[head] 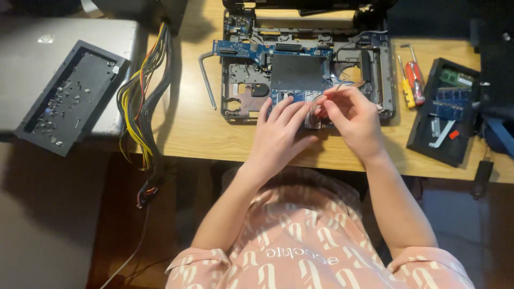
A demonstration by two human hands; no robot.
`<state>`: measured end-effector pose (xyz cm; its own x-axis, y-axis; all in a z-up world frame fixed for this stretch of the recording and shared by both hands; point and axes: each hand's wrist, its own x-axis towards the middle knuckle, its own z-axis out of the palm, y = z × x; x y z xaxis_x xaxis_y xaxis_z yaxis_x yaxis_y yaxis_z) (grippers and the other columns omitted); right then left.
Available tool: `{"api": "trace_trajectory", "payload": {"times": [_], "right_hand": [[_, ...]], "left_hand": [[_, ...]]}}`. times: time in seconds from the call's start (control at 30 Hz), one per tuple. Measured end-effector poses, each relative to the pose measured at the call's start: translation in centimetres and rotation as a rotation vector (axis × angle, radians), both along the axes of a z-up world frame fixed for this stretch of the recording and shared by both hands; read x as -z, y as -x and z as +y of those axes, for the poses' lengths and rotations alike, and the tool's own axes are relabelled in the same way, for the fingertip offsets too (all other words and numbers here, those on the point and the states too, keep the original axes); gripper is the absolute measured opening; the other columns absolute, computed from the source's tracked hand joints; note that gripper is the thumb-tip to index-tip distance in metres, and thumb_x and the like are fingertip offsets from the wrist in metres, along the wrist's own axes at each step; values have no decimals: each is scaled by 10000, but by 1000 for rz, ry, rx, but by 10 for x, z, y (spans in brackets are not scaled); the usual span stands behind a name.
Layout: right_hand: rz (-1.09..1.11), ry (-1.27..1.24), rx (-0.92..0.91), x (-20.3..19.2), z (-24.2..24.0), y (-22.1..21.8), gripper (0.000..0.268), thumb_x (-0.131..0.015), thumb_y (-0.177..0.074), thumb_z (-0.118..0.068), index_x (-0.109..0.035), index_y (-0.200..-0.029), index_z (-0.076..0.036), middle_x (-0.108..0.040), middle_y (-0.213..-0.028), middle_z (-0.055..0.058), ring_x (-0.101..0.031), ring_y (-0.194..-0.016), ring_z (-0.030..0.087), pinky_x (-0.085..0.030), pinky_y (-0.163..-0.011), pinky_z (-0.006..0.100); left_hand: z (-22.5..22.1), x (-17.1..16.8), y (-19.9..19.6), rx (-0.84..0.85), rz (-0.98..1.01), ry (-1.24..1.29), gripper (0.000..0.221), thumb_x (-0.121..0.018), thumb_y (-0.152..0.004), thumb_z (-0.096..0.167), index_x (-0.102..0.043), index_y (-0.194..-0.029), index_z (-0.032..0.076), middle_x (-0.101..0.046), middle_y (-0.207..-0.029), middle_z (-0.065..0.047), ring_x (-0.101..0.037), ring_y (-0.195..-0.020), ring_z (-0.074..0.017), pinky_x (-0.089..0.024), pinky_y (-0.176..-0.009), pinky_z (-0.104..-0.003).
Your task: The recorder is disassembling and repairing a laptop, focusing on the motherboard and internal cables.
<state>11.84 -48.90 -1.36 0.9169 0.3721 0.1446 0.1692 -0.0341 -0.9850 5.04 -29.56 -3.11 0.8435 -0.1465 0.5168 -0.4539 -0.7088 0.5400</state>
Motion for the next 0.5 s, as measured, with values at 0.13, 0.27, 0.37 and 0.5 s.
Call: {"api": "trace_trajectory", "payload": {"times": [0.13, 0.27, 0.37, 0.5], "right_hand": [[27, -59, 16, 14, -7, 7, 139, -603, -1065, -6, -585, -1199, 24, -703, -1099, 89, -712, -1005, 156, -596, -952, 324], [-90, 4, -11, 12, -4, 12, 130, -638, -1047, 27, -574, -1161, 35, -717, -1077, 101, -737, -991, 169, -615, -914, 320], [-142, 6, -43, 8, -1, 14, 142, -645, -1043, 43, -574, -1166, 44, -698, -1094, 99, -728, -999, 164, -614, -918, 319], [-240, 60, -16, 8, 3, 14, 170, -688, -1013, 40, -590, -1152, 33, -703, -1067, 95, -726, -947, 152, -610, -872, 302]], "left_hand": [[2, 19, -3, -22, -6, 38, 628, -825, -873, 269, -554, -1413, 95, -616, -1400, -59, -511, -1399, -279, -297, -1235, -531], [1, 16, -3, 5, 32, 67, 526, -820, -874, 229, -608, -1340, 106, -620, -1386, -64, -512, -1398, -274, -299, -1225, -532], [0, 15, -3, -4, 24, 57, 418, -813, -888, 205, -643, -1260, 120, -625, -1382, -59, -512, -1400, -278, -298, -1227, -533], [-1, 11, -2, -11, 26, 56, 350, -806, -883, 199, -657, -1190, 122, -629, -1377, -64, -512, -1395, -286, -297, -1221, -538]]}}
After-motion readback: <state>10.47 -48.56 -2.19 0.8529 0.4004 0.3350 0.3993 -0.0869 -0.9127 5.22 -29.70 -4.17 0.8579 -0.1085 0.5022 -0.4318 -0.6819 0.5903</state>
